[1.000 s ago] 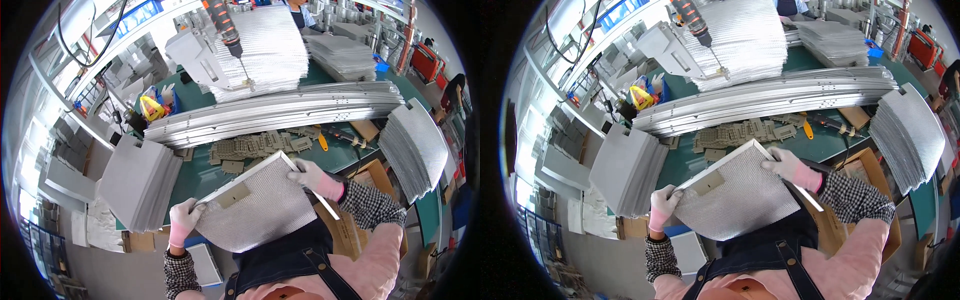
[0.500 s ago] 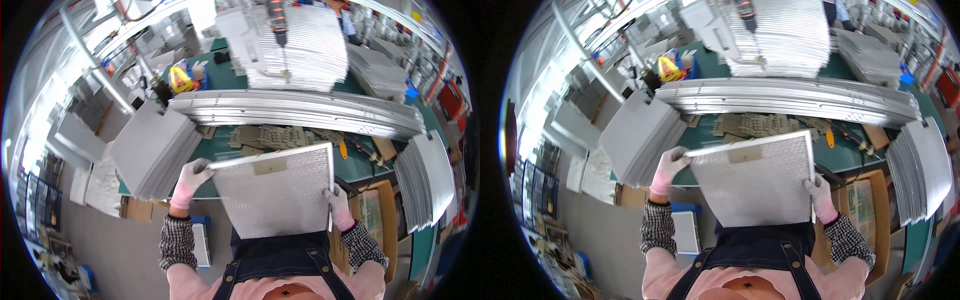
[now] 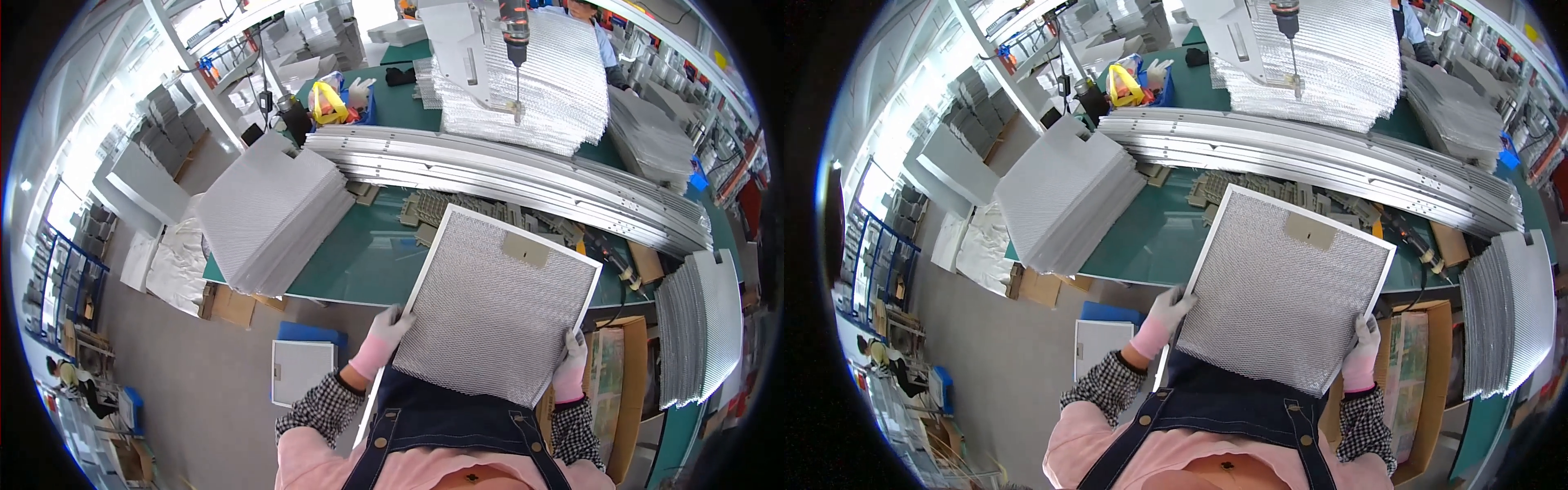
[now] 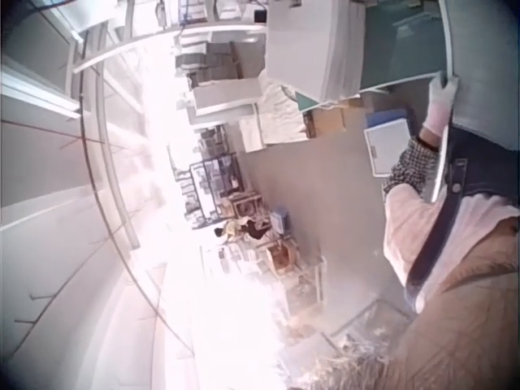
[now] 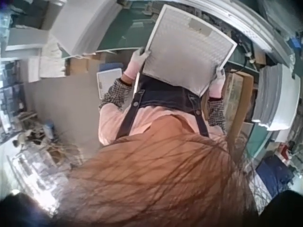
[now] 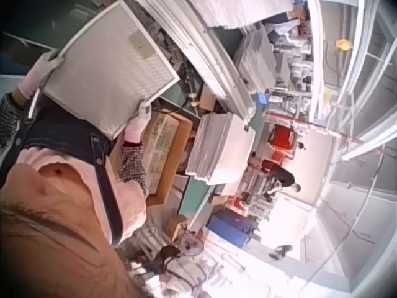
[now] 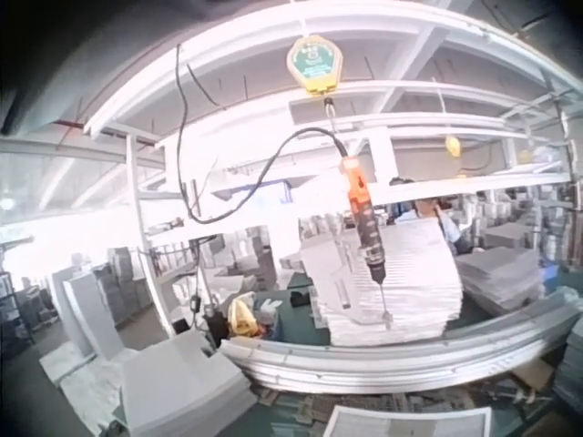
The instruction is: Assembling metal mesh air filters by fitting aluminum frame rails onto the mesh and securing components with an electric screwdriver.
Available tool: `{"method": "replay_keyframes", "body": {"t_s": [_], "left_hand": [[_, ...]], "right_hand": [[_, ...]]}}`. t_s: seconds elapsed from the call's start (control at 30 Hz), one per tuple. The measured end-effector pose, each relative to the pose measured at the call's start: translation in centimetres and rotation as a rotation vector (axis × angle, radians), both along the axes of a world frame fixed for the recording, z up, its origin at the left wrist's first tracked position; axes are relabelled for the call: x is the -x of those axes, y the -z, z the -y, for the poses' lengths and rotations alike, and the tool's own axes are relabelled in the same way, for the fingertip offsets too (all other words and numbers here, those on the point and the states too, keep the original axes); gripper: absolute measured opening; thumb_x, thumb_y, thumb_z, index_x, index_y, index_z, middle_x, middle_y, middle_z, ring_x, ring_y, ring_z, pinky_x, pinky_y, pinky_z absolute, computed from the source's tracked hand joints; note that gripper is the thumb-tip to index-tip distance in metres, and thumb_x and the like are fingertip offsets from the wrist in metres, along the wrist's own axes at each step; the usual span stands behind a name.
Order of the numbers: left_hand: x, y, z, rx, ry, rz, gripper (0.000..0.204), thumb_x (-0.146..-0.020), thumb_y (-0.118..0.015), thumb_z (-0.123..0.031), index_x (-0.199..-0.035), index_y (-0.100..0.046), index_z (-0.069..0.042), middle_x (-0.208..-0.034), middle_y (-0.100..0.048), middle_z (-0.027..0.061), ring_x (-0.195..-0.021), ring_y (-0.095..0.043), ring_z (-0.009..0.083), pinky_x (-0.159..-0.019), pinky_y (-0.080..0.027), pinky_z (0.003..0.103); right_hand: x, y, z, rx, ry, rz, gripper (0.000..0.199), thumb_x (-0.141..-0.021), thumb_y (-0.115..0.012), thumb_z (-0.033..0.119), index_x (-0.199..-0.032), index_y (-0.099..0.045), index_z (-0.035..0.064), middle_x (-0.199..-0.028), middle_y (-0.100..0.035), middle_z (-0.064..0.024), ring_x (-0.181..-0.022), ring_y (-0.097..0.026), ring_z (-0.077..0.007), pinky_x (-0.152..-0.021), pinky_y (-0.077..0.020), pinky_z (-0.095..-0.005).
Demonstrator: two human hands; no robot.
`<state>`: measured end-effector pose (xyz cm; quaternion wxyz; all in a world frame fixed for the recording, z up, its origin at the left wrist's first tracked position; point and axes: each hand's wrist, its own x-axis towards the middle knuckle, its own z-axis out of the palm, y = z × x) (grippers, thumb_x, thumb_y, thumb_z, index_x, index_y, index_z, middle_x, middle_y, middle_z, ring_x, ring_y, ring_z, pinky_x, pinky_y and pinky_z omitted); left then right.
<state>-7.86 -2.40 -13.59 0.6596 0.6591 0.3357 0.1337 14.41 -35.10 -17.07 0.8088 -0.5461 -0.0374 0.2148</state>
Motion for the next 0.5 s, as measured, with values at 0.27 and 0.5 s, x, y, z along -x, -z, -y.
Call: {"method": "replay_keyframes", "body": {"t_s": [0.27,0.5], "left_hand": [[1.4,2.2,1.6,0.072,-0.004,0.052,0.038,-0.102,-0.054,-0.024,-0.121,-0.059,0.008,-0.107,-0.067,0.0089,-0.1,-0.059,0.0129,-0.091,-0.046,0.029],[6.6,4.0,4.8,-0.095,-0.036,-0.123,0.032,-0.1,-0.055,-0.021,-0.114,-0.06,0.007,-0.096,-0.066,0.0102,-0.091,-0.058,0.0129,-0.084,-0.047,0.029]], "right_hand": [[0.2,-0.3,-0.9,0.021,-0.058,-0.096,0.045,-0.097,-0.063,0.031,-0.126,-0.054,-0.0026,-0.117,-0.061,-0.0094,-0.107,-0.059,-0.0193,-0.097,-0.0452,-0.0336],[3.7,-2.5,1.1,0.2,-0.168,-0.044,0.055,-0.095,-0.065,0.032,-0.13,-0.05,-0.0072,-0.12,-0.061,-0.0114,-0.109,-0.059,-0.0199,-0.098,-0.0461,-0.0339]]}}
